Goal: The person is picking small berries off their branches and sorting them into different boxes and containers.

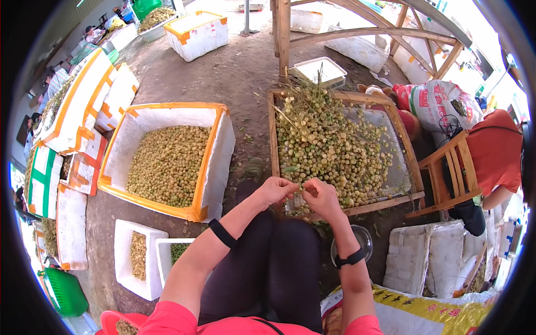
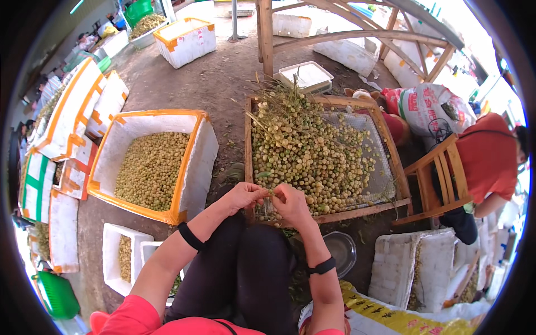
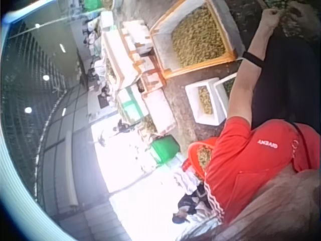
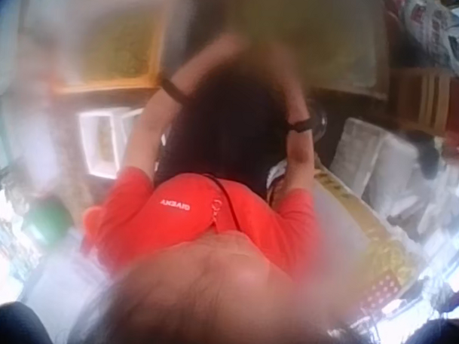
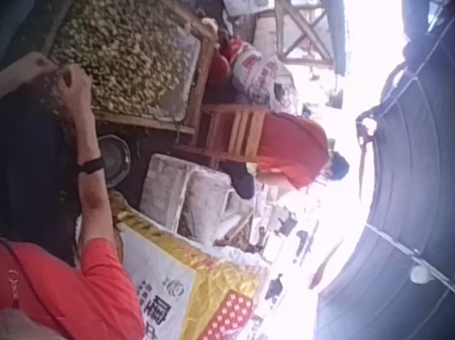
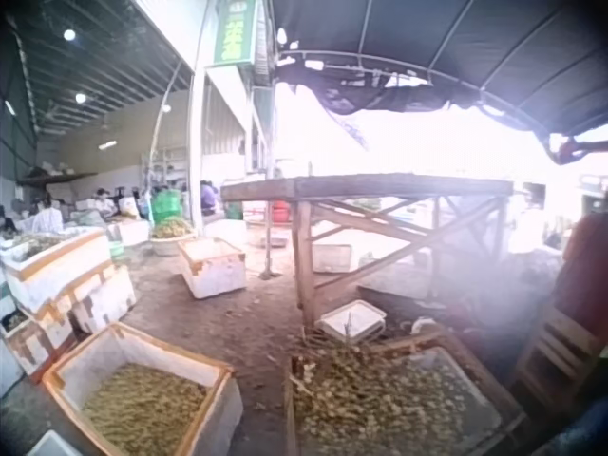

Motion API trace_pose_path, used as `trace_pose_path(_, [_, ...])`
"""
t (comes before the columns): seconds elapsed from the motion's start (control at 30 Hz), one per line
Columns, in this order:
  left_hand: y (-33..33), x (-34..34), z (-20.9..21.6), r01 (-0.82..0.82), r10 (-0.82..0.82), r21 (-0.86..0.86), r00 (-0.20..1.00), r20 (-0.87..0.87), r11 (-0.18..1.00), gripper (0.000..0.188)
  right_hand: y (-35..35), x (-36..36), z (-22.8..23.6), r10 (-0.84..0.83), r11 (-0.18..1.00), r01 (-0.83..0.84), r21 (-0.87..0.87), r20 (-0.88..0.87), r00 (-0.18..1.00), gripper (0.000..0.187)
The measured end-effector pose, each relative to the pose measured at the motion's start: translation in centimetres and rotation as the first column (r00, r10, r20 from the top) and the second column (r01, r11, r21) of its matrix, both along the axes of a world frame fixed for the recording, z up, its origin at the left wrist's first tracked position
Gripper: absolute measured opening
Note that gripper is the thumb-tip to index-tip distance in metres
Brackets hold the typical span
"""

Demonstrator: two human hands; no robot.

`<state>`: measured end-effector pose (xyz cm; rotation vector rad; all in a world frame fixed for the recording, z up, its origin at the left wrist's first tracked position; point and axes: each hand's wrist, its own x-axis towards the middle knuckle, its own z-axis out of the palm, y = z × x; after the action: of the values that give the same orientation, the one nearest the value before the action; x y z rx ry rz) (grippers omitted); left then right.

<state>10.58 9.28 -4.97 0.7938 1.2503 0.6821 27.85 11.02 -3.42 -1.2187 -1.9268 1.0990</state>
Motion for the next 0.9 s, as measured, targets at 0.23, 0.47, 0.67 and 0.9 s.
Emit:
trace_pose_path(0.23, [-0.4, 0.1, 1.3, 0.036, -0.028, -0.039, 0.983, 0.179, 0.999, 0.019, -0.6, 0.3, 0.3, 0.051, 0.984, -0.029, 0.176, -0.125, 0.991, 0.009])
trace_pose_path(0.47, [-0.4, -0.2, 1.0, 0.098, -0.065, -0.075, 0.931, 0.36, 0.992, 0.016, -0.9, 0.3, -0.5, 0.079, 0.901, -0.054, 0.43, -0.039, 0.996, 0.009])
trace_pose_path(0.67, [-0.6, 0.1, 1.1, 0.084, -0.055, -0.049, 0.903, 0.426, 0.995, 0.016, -0.9, 1.5, 0.4, 0.057, 0.886, -0.056, 0.461, 0.011, 0.998, 0.004])
trace_pose_path(0.9, [-0.2, 1.4, 1.9, -0.052, 0.04, 0.021, 0.914, 0.405, 0.998, 0.02, 0.1, 7.8, -0.2, -0.304, 0.935, 0.302, 0.185, -0.019, 0.953, 0.002])
